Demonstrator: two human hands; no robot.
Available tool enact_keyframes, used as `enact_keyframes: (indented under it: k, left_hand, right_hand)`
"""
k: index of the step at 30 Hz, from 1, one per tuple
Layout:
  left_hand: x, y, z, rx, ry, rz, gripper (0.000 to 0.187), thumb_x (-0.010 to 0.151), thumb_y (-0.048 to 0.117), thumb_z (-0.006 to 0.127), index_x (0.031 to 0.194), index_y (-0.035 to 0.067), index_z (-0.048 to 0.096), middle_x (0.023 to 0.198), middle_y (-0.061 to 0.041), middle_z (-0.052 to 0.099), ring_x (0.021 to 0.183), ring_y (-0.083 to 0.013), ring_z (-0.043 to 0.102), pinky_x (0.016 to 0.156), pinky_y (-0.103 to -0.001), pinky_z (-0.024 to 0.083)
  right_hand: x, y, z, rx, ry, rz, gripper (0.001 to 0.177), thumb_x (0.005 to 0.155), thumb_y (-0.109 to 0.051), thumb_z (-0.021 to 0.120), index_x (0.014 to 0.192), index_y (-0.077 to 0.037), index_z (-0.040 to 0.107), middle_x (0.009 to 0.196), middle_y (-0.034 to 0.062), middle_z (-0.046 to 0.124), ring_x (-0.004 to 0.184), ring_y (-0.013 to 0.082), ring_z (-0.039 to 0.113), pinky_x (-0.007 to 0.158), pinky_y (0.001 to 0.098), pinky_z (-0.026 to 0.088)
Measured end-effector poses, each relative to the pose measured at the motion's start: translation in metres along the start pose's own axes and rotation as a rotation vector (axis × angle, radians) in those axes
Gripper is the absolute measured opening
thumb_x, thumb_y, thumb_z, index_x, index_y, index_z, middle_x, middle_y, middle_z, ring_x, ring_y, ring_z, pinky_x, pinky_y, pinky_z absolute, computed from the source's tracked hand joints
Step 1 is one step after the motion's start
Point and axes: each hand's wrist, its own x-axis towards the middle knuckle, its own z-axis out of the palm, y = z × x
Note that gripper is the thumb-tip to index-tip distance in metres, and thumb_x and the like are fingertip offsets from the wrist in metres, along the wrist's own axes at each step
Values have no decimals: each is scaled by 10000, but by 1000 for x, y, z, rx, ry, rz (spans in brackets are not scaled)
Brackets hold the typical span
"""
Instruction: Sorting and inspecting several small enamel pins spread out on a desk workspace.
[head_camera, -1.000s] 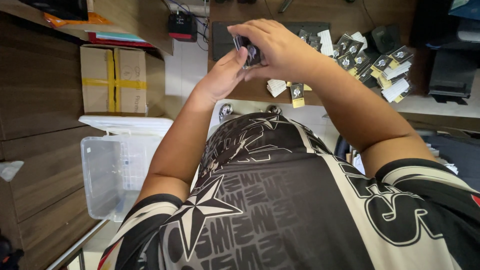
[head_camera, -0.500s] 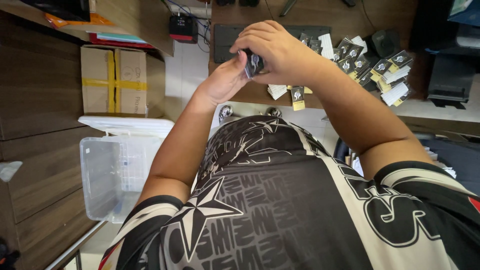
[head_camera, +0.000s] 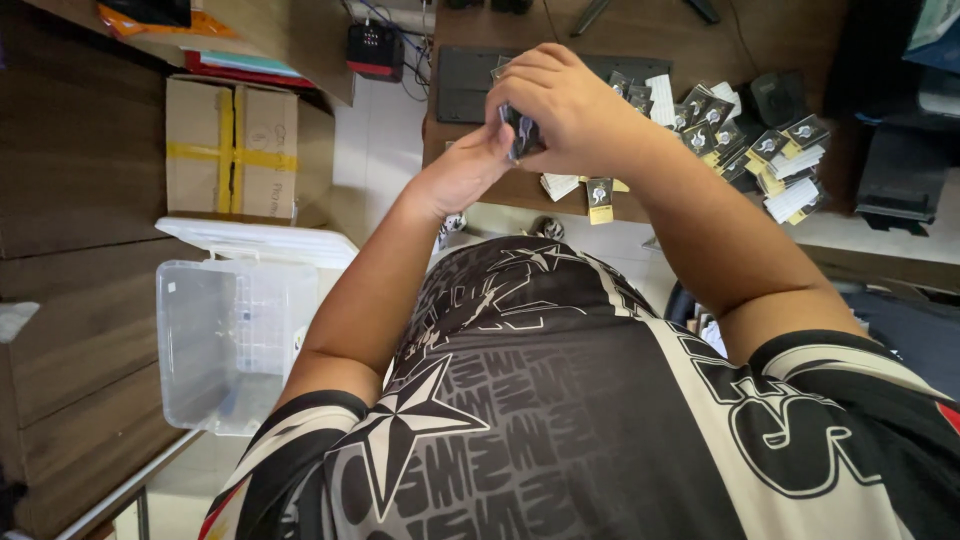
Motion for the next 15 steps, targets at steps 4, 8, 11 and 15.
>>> enact_keyframes:
  k: [4, 8, 11, 15]
  left_hand:
    - [-7, 4, 12, 86, 96, 7, 608, 1051, 372, 577, 1534, 52, 394, 1380, -39, 576, 1268, -162, 532, 1131, -365, 433]
    - [-11, 5, 14, 471, 84, 78, 572, 1084, 433, 558, 1465, 8, 513, 1343, -39, 611, 1252, -124, 530, 1134, -303, 424]
    - [-16, -6, 5, 520, 109, 88, 551, 1098, 452, 548, 1416, 3, 554, 1287, -37, 622, 1212, -126, 540, 1113, -303, 443]
    - [-28, -14, 6, 435, 138, 81, 561, 1081, 448, 568, 1419, 0, 555, 1280, -40, 624, 1214, -136, 550, 1112, -322, 444]
  right_hand:
    - [2, -3, 0, 68, 7, -14, 501, 745, -185, 885, 1139, -51, 607, 1086, 109, 635, 1106, 343, 593, 1038, 458, 446]
    - [0, -2, 7, 75, -25, -2, 469, 748, -134, 848, 1142, -55, 607, 1092, 97, 642, 1106, 337, 595, 1005, 439, 458]
    - [2, -5, 9, 76, -41, -13, 480, 751, -129, 838, 1165, -43, 610, 1095, 106, 646, 1090, 339, 594, 989, 440, 466]
    - [2, -5, 14, 142, -103, 6, 459, 770, -152, 849, 1149, -43, 613, 1068, 115, 646, 1074, 351, 602, 993, 444, 474]
